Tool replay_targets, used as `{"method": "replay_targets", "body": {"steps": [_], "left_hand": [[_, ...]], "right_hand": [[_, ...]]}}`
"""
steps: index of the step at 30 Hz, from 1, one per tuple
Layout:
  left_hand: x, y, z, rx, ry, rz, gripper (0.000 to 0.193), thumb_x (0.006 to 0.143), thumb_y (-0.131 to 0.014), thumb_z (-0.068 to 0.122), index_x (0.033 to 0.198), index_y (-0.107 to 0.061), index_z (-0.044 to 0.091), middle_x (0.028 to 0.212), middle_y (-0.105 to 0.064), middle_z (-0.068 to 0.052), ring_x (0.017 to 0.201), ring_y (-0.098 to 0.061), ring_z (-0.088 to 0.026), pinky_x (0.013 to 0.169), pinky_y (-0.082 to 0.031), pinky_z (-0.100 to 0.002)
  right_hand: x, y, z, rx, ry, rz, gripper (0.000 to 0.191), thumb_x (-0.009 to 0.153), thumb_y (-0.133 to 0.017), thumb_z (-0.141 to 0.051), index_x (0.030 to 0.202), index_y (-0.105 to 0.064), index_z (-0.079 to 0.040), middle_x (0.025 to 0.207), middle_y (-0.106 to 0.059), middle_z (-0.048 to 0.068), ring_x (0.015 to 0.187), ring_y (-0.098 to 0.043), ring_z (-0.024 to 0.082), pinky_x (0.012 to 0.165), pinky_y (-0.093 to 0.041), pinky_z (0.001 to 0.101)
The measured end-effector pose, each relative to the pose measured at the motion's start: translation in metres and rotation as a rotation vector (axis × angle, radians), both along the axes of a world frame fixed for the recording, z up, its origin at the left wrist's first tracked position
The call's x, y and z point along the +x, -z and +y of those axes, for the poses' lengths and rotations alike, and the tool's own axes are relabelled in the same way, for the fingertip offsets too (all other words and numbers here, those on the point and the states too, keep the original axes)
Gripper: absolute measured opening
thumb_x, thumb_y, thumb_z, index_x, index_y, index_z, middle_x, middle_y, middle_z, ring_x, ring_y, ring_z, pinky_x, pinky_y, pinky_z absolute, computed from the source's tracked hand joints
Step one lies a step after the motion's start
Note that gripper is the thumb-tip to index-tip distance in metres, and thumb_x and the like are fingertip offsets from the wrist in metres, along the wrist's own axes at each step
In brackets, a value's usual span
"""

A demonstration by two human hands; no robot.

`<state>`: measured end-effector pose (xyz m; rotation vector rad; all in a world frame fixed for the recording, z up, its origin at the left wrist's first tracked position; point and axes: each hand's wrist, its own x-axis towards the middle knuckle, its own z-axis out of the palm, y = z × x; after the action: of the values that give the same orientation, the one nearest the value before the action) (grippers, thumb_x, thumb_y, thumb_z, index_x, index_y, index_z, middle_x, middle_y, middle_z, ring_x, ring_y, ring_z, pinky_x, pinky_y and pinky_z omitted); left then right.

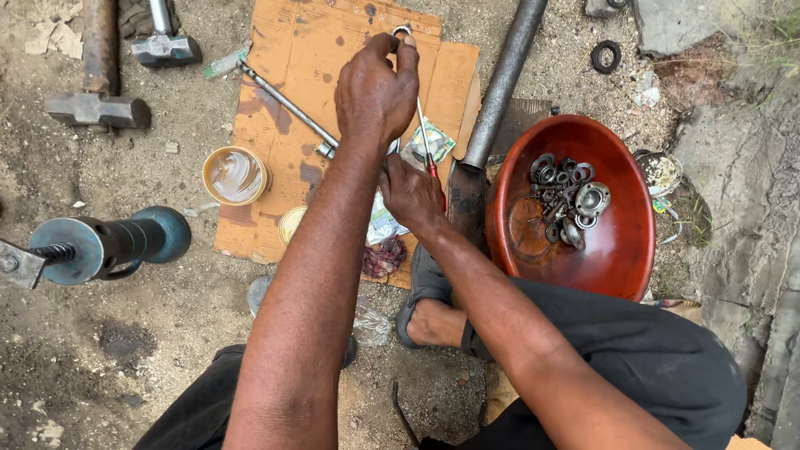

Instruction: The person sits on the ground and uses a brush to apply grease to a metal shaft and bearing assembly. They wipe the parts with a rag, then use a wrench to tighten a nut on the shaft. The person continues to apply grease and wipe the assembly throughout the clip.

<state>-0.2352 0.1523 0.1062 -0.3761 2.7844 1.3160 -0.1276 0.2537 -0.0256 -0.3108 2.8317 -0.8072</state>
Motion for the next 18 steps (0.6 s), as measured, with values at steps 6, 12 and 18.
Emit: {"method": "replay_targets", "body": {"steps": [6, 12, 18], "left_hand": [[0.007, -0.016, -0.014, -0.001, 0.001, -0.044, 0.046, 0.098, -0.052, 0.046, 0.116, -0.072, 0.008, 0.101, -0.078, -0.015, 0.098, -0.074, -0.032, 0.089, -0.054, -0.049], [0.009, -0.016, -0.022, 0.039, 0.008, -0.074, 0.048, 0.098, -0.049, 0.045, 0.119, -0.07, 0.007, 0.101, -0.078, -0.014, 0.095, -0.075, -0.027, 0.088, -0.055, -0.046], [0.012, -0.005, -0.022, 0.037, 0.0, -0.036, 0.047, 0.098, -0.05, 0.044, 0.118, -0.071, 0.006, 0.102, -0.078, -0.013, 0.096, -0.076, -0.027, 0.088, -0.056, -0.045]], "right_hand": [[0.025, 0.0, 0.004, 0.055, 0.049, -0.231, 0.043, 0.099, -0.055, -0.042, 0.111, -0.064, -0.002, 0.072, -0.068, 0.023, 0.066, -0.069, 0.04, 0.065, -0.052, 0.0578], [0.06, -0.004, 0.034, -0.347, 0.474, -0.381, 0.054, 0.103, -0.052, -0.054, 0.095, -0.069, -0.003, 0.069, -0.062, 0.012, 0.059, -0.059, 0.022, 0.053, -0.049, 0.0474], [-0.01, -0.005, 0.019, -0.348, 0.468, -0.082, 0.057, 0.107, -0.046, -0.054, 0.092, -0.066, -0.003, 0.065, -0.063, 0.013, 0.057, -0.062, 0.024, 0.056, -0.048, 0.0471]]}}
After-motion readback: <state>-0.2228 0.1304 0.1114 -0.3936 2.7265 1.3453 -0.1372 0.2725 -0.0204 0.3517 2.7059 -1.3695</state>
